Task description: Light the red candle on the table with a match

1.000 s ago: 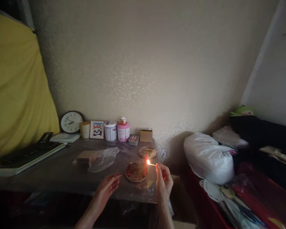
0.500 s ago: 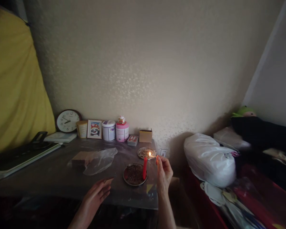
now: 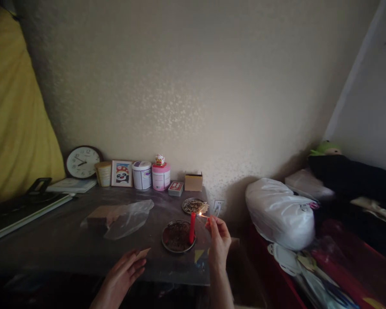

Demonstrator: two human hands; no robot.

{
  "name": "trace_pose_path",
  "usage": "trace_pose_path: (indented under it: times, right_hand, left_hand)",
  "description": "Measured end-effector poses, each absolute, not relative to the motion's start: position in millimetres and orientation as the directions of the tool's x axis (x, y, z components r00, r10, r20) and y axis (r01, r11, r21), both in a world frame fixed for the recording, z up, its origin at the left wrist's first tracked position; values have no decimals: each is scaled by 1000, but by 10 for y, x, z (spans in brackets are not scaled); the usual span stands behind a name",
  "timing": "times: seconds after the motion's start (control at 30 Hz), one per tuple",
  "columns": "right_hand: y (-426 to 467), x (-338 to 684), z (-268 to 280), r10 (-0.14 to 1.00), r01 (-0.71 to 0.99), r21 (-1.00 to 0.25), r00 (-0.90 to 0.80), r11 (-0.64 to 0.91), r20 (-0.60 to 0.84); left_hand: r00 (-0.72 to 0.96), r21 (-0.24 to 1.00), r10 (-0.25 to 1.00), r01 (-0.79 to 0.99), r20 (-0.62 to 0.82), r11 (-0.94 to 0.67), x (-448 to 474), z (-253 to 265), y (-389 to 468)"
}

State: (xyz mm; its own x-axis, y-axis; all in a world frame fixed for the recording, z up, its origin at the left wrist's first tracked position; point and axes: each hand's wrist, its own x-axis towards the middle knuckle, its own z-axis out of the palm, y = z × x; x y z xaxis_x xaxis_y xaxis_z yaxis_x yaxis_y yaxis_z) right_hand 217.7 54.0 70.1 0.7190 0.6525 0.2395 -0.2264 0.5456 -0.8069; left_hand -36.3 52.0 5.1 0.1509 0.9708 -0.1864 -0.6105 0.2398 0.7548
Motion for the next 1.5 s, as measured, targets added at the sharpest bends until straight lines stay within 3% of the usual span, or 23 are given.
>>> trace_pose_path:
  times: [1.1,1.5]
  right_hand:
    - [552,2157,660,679,-168,-859,692,483,246]
    - [571,2110,694,693,-150,-888,686,435,223]
  left_hand:
    - [137,791,973,-567,-185,230,-372,171,460]
    - [150,748,968,-615,-201,250,-378,139,446]
